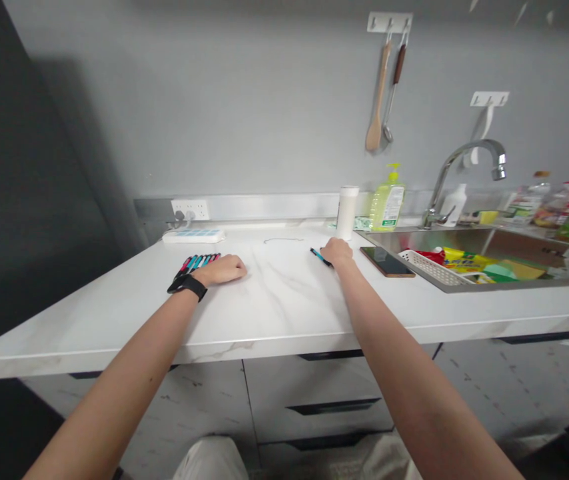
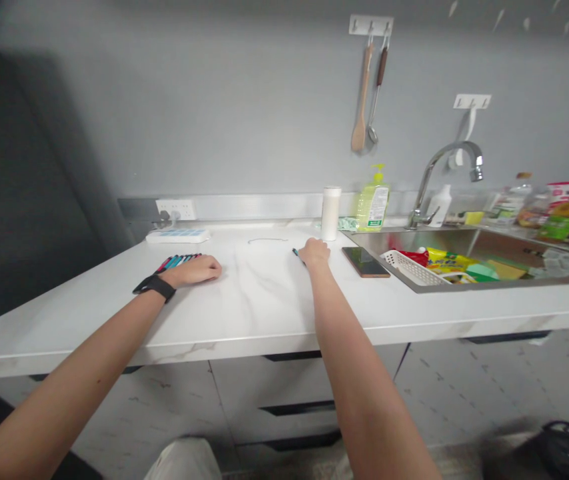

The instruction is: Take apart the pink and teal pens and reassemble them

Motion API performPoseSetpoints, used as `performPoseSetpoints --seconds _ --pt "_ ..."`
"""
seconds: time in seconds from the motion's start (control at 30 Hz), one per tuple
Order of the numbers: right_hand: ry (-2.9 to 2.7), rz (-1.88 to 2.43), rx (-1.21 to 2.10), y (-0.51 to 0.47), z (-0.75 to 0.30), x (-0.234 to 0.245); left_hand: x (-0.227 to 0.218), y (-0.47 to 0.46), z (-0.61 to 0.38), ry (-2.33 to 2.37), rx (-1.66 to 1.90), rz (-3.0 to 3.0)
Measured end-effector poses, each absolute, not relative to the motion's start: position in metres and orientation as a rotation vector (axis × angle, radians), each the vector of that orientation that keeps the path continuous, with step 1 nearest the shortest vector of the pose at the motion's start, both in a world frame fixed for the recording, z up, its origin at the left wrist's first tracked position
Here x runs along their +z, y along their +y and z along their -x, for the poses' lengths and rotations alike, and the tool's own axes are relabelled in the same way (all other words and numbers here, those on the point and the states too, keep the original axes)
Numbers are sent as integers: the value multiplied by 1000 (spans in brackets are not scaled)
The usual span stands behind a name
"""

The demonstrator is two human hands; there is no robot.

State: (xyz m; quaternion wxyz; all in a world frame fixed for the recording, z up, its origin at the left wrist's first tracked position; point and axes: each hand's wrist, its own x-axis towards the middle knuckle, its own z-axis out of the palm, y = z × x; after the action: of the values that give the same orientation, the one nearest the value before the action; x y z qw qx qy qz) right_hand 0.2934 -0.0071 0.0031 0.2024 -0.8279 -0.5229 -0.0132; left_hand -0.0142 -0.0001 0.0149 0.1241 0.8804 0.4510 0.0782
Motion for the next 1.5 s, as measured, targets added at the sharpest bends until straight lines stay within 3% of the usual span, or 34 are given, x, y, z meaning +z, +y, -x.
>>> performPoseSetpoints --seconds 1.5 --pt "-1478 2322 94 -8 -305 -4 14 0 14 1306 220 -2546"
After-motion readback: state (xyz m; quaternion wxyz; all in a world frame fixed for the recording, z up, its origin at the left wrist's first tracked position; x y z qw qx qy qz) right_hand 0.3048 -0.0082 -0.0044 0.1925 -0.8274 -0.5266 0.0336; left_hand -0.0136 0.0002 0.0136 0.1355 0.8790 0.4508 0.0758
